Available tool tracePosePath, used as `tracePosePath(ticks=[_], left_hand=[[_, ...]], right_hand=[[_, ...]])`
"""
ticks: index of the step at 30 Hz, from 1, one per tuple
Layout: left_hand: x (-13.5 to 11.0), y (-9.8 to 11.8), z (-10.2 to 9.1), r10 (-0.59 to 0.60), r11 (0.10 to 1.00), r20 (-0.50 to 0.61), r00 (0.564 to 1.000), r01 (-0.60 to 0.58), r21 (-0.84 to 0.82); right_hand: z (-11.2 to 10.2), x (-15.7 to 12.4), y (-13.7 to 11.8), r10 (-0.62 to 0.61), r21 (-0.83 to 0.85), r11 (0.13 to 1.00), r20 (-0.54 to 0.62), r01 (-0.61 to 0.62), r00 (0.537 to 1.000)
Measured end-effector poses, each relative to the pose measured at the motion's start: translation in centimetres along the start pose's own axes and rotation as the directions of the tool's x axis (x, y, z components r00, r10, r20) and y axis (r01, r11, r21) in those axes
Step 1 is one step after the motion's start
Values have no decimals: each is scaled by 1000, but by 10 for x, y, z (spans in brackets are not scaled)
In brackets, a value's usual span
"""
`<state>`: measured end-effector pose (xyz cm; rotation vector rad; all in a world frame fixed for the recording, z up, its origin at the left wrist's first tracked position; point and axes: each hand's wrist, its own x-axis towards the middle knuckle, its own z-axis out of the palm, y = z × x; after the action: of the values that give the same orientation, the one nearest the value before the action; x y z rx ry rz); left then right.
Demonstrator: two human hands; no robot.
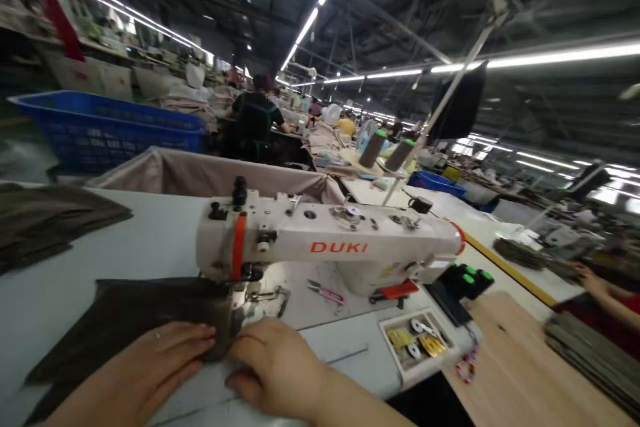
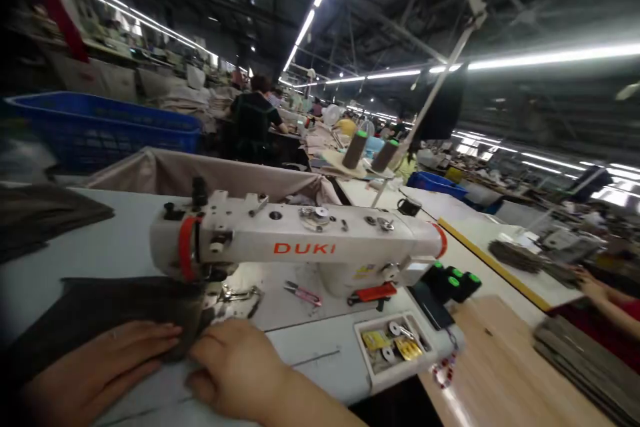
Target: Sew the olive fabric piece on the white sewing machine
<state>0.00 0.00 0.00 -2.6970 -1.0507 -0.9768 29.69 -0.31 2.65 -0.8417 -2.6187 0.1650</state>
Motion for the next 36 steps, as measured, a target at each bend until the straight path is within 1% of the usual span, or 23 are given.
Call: tracePosePath(ticks=[2,3,5,6,7,9,11,14,15,17,19,20,22,24,26,28,29,31,33,34,35,36], left_hand=[[-4,-17,-2,22,1000,95,995,-22,-3],[-3,-22,-2,20,1000,131,991,-18,-20],[-2,-23,1,-26,998,162,986,33,-46],[-1,-20,2,-61,997,151,987,68,-42],[0,-15,2,-90,995,114,989,93,-26],[6,-3,0,-87,996,38,996,87,0],[18,7,-6,-83,997,-29,996,82,-12],[36,11,-17,-99,995,-44,994,99,-18],[40,10,-19,-73,997,-36,997,74,16],[43,5,-20,45,993,16,999,-46,110],[38,1,-15,153,973,65,986,-162,166],[34,0,-11,179,966,82,981,-191,173],[25,2,-2,180,967,108,978,-196,163],[19,7,6,171,969,129,977,-190,159],[19,15,12,167,967,108,980,-184,175],[22,21,13,154,969,53,987,-161,187],[23,22,12,146,971,33,989,-149,186],[25,19,9,168,970,52,984,-174,172],[23,12,6,157,977,90,983,-168,135],[20,8,7,131,985,105,986,-142,103],[17,6,8,82,993,114,990,-90,70],[12,4,10,9,999,114,993,-14,44]], right_hand=[[-4,4,3,19,-9,1000,-2,-19,1000],[-6,5,3,29,-14,999,-11,-30,1000],[-7,6,2,42,-20,999,-52,-43,998],[-5,7,1,41,-31,999,-81,-44,996],[-3,7,1,25,-50,998,-113,-31,993],[3,9,-1,-38,-102,995,-186,19,982],[9,10,-1,-104,-140,988,-241,72,965],[13,11,-1,-132,-127,987,-246,103,960],[14,11,-1,-133,-109,988,-242,109,961],[17,11,0,-152,-75,988,-248,138,957],[20,10,0,-181,-61,983,-264,171,948],[22,9,1,-194,-62,981,-268,184,944],[26,8,0,-213,-71,977,-274,201,938],[29,9,-1,-222,-71,975,-291,211,930],[32,11,-3,-225,-64,974,-317,216,921],[33,13,-4,-211,-34,977,-356,213,910],[30,13,-5,-199,-7,977,-372,212,907],[15,9,-4,-152,60,980,-375,188,915],[-12,0,-1,-62,133,985,-301,106,952],[-28,-6,2,-2,159,986,-239,41,971],[-45,-11,5,61,176,984,-171,-30,983],[-60,-16,9,118,169,981,-110,-98,987]])
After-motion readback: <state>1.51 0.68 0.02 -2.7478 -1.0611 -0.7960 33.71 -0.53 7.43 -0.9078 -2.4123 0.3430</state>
